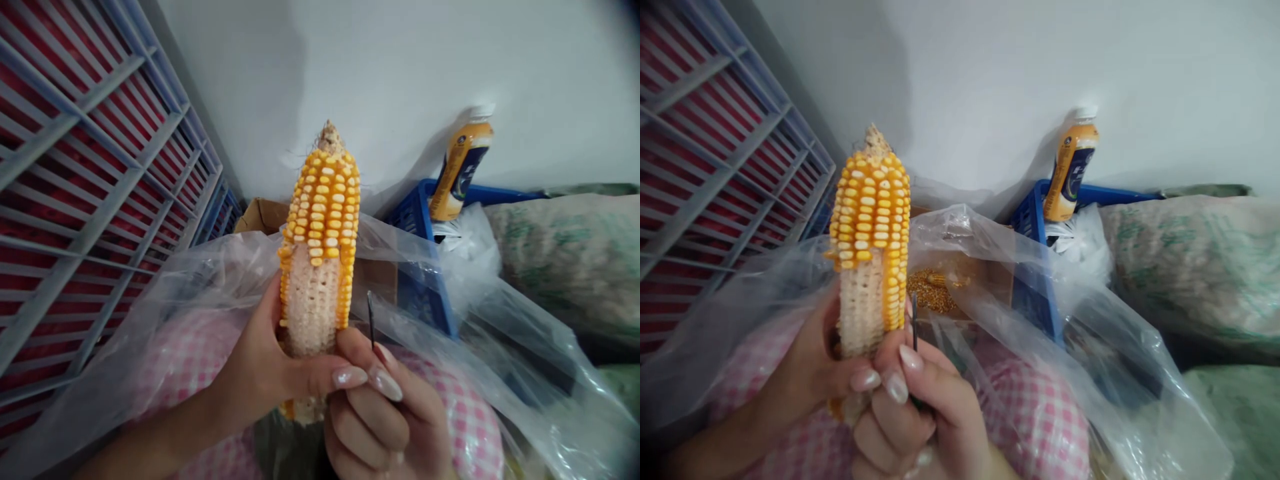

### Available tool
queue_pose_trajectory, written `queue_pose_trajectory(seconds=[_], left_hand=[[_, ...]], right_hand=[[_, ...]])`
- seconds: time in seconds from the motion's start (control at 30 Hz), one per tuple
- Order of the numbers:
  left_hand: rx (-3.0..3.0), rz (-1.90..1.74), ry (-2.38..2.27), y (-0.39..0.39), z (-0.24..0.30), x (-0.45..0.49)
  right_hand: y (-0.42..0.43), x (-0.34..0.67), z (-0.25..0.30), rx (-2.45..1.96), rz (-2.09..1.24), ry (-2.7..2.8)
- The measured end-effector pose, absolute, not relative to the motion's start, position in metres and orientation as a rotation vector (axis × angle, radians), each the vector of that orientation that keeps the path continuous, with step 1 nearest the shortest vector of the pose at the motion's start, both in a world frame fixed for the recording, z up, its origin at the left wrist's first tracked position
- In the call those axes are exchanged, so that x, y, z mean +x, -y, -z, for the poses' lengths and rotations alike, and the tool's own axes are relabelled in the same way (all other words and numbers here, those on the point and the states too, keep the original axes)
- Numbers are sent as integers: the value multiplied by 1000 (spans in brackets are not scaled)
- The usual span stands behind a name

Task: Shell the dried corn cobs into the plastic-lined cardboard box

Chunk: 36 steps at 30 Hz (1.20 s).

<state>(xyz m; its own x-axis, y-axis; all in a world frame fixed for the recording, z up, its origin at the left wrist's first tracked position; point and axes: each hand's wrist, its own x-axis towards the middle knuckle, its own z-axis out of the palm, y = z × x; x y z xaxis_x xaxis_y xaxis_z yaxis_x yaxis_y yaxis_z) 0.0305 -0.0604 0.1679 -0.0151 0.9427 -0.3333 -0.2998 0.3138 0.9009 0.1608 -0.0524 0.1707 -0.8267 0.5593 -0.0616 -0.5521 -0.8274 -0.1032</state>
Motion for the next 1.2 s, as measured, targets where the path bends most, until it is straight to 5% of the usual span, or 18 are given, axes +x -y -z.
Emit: queue_pose_trajectory(seconds=[0.87,1.2], left_hand=[[697,-1108,-1167,60,-169,30],[727,-1118,-1163,57,-167,29]], right_hand=[[44,173,-177,-386,-2725,277],[52,162,-167,-238,-2561,207]])
